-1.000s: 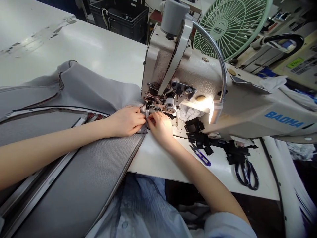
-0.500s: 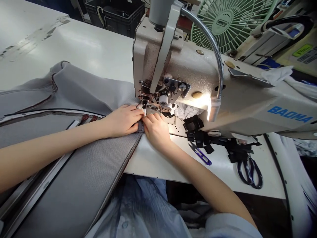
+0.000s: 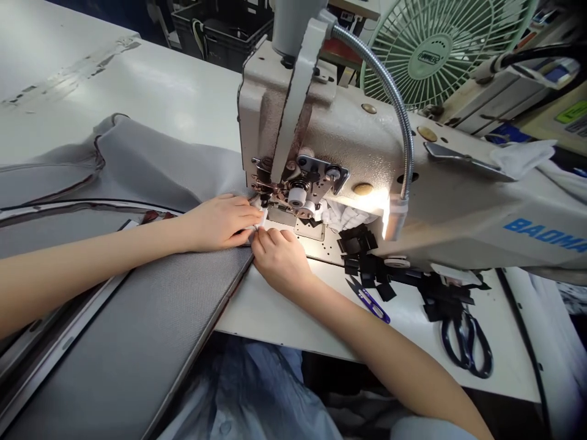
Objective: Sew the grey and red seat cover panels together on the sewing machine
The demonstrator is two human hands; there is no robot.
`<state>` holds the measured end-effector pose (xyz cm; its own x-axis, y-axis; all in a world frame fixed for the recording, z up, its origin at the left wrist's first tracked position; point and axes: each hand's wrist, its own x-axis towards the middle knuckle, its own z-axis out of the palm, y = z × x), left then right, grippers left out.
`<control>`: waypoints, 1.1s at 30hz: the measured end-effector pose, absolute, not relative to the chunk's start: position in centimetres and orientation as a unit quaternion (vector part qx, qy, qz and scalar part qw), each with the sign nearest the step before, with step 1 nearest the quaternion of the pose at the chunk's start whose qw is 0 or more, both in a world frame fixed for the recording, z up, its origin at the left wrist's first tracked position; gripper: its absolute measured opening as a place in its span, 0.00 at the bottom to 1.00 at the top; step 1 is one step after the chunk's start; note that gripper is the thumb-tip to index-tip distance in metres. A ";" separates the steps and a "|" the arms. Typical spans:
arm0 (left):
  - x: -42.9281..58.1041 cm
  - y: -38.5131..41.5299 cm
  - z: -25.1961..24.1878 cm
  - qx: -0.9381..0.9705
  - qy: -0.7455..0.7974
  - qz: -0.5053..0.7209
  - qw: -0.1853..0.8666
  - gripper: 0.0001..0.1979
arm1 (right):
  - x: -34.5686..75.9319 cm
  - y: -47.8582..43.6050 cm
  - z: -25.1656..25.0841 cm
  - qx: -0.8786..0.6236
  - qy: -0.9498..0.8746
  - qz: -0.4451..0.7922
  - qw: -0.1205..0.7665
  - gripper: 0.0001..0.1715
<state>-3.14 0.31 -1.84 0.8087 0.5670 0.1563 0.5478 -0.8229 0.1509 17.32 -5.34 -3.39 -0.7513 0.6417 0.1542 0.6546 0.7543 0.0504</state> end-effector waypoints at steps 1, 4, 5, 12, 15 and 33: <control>-3.1 0.6 -1.9 0.950 0.292 0.099 0.045 0.18 | 17.3 -5.1 -3.4 -0.346 -0.935 -0.053 0.062 0.20; -2.9 1.3 -1.8 0.952 0.287 0.106 0.034 0.16 | 17.4 -4.4 -3.5 -0.353 -0.932 -0.050 0.061 0.20; -2.9 1.6 -1.7 0.952 0.286 0.108 0.029 0.16 | 17.5 -4.2 -3.7 -0.357 -0.931 -0.047 0.061 0.19; -3.0 3.8 -2.0 0.959 0.267 0.095 -0.008 0.16 | 17.3 -2.6 -4.0 -0.386 -0.918 -0.068 0.055 0.19; -3.3 3.8 -2.2 0.956 0.269 0.108 -0.028 0.16 | 17.2 -2.7 -3.8 -0.396 -0.914 -0.076 0.048 0.21; -3.0 1.2 -0.9 0.945 0.314 0.073 -0.054 0.16 | 16.7 -3.9 -3.9 -0.382 -0.919 -0.074 0.064 0.21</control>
